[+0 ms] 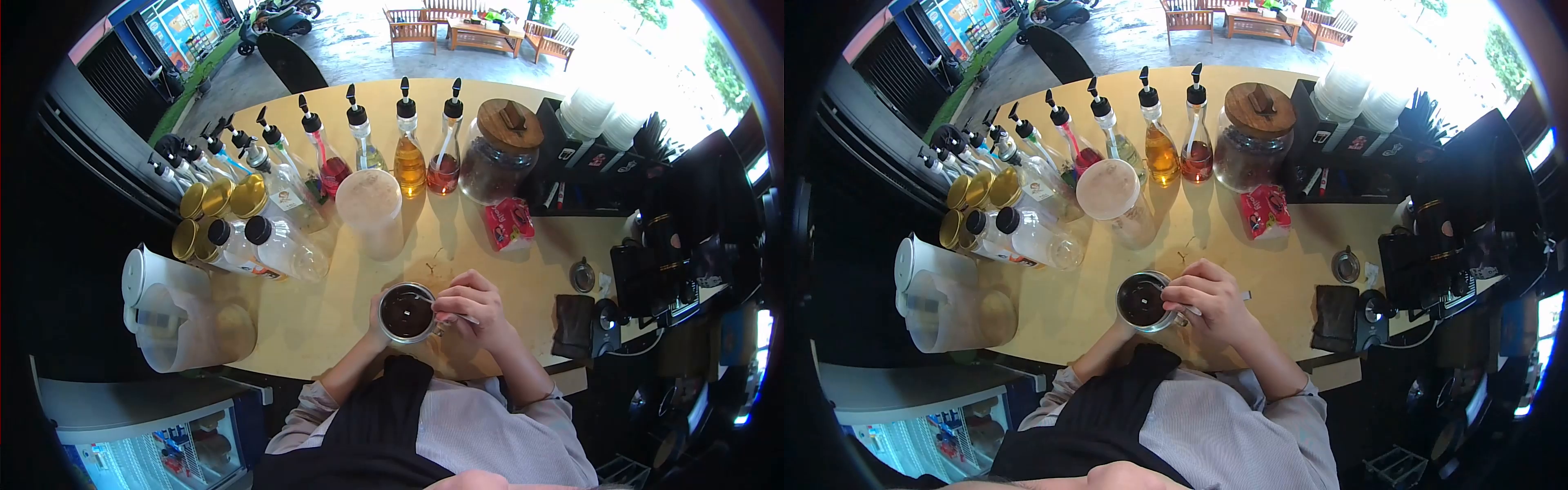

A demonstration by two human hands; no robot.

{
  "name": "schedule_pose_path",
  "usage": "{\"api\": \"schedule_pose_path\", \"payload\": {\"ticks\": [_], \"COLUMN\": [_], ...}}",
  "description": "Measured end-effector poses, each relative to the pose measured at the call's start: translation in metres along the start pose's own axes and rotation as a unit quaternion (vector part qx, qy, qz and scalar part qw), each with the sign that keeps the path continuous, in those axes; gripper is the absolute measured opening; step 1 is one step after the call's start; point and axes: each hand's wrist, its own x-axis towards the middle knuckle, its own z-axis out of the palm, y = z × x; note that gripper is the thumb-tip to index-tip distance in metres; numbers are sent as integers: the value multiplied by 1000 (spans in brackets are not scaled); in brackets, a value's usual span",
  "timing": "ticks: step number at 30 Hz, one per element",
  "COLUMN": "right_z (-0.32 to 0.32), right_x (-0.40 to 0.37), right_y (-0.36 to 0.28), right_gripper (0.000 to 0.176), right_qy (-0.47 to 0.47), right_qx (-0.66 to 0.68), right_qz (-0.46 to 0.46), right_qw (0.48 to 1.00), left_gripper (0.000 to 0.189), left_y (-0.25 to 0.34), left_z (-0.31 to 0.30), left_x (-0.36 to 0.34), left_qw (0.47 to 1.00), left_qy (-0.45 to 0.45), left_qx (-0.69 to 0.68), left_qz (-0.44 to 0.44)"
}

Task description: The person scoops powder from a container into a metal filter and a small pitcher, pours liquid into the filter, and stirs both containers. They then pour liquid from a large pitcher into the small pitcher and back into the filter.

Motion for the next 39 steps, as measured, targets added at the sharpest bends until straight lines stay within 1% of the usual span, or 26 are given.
{"api": "schedule_pose_path", "payload": {"ticks": [1,4,6,10,12,14,16,19,20,21,22,23,24,25,26,27,28,30,32,33,34,35,36,37,38,39], "right_z": [1,2,3,2,2,2,2,-2,-5,-9,-10,-11,-12,-13,-15,-18,-21,-24,-22,-20,-18,-15,-12,-9,-6,-3], "right_x": [0,0,-3,-7,-4,-1,-1,-6,-8,-10,-13,-16,-18,-18,-21,-26,-30,-38,-48,-56,-63,-70,-73,-76,-79,-81], "right_y": [-1,-2,-2,1,0,-3,-3,3,6,8,11,14,17,20,28,39,51,74,96,106,114,121,123,125,127,131], "right_gripper": [18,18,18,19,18,17,16,12,13,14,14,16,19,23,23,22,22,23,22,22,23,23,23,25,27,27], "right_qy": [0,-6,-1,20,19,8,-3,21,55,88,88,145,201,235,235,259,282,271,265,265,245,224,223,201,179,178], "right_qx": [0,10,46,23,-14,4,24,62,85,107,107,164,220,260,260,262,263,244,261,260,256,252,252,247,243,243], "right_qz": [0,-8,8,6,-12,-7,-3,13,39,66,66,117,166,179,178,209,240,258,328,327,361,395,396,419,442,442], "right_qw": [1000,1000,999,1000,1000,1000,1000,998,994,988,988,969,940,919,919,906,891,895,869,869,863,855,855,850,845,845], "left_gripper": [59,58,58,58,59,59,60,60,60,61,61,61,61,60,60,47,41,40,40,39,39,39,39,40,40,37], "left_y": [0,-4,-4,-1,-26,-32,-15,6,5,5,5,6,12,15,16,17,18,4,-3,-3,-1,0,4,6,5,3], "left_z": [0,-2,-3,-2,-25,-31,-17,2,2,4,5,5,9,11,10,8,6,-4,-11,-15,-16,-16,-14,-13,-10,-6], "left_x": [0,2,1,0,2,3,1,-1,-1,-1,-1,-2,-3,-3,-2,-2,-1,-3,-3,-4,-4,-4,-4,-4,-2,1], "left_qw": [1000,999,999,998,997,996,998,1000,1000,999,998,998,998,998,998,998,993,994,994,996,997,997,995,990,990,998], "left_qy": [4,-7,0,14,16,18,17,19,19,39,59,59,38,18,18,-36,-89,-87,-85,-83,-80,-80,-72,-63,-62,-19], "left_qx": [-13,-45,-53,-60,-71,-81,-55,-17,-17,-20,-22,-22,-39,-55,-55,-47,-40,-36,-31,-19,-6,-6,-62,-118,-118,-67], "left_qz": [-11,-3,-10,-22,-22,-22,-13,1,1,-5,-11,-11,-10,-9,-8,25,59,59,60,39,18,18,-18,-53,-52,-3]}}
